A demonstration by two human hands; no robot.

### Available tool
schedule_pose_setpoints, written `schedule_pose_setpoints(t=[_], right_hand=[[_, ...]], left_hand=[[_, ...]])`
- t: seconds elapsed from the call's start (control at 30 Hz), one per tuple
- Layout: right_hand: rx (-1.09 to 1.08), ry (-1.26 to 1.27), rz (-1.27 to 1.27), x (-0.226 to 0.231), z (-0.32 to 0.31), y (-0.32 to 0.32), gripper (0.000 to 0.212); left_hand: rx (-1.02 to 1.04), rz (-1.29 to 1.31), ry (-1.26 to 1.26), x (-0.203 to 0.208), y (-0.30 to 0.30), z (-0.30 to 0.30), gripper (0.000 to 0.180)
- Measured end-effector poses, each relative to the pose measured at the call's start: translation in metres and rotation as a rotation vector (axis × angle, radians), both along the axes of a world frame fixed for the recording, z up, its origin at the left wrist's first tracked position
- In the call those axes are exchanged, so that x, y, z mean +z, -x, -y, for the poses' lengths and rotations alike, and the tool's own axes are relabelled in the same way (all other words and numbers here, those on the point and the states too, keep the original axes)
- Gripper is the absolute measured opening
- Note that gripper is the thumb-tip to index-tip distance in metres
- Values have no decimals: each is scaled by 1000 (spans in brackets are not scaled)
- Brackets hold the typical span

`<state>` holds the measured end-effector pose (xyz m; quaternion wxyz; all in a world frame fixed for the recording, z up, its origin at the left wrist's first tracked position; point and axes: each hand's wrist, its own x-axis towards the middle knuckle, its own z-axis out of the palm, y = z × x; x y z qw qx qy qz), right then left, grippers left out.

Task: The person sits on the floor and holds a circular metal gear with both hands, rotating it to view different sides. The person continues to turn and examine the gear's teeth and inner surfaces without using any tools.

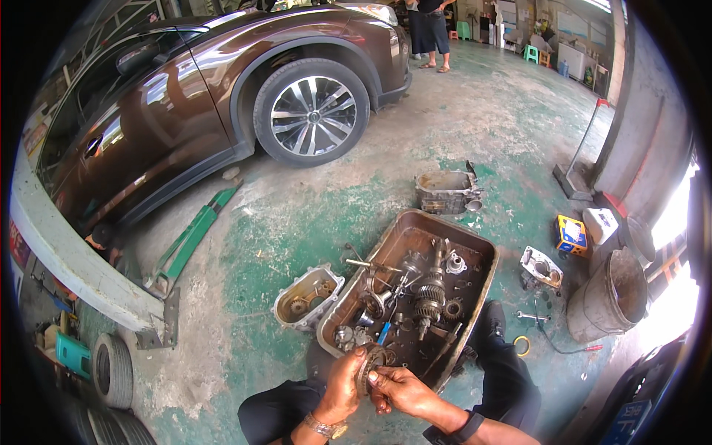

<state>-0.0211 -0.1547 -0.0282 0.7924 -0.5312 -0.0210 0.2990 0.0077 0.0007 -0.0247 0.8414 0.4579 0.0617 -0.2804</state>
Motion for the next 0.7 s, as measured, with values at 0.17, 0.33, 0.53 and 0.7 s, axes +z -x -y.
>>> schedule_pose_setpoints(t=[0.17, 0.33, 0.53, 0.7], right_hand=[[-52, 30, 0, 4, -1, 1, 34], [-81, 25, 35, 5, 1, 1, 35], [-105, 26, -42, 7, -1, 1, 33], [-121, 9, 17, 9, -1, 2, 35]], left_hand=[[128, 11, -10, 8, -1, 9, 38], [143, -47, -32, 17, -2, 15, 37], [126, -23, -105, 19, -1, 18, 37], [13, 110, -124, 16, -2, 7, 44]])
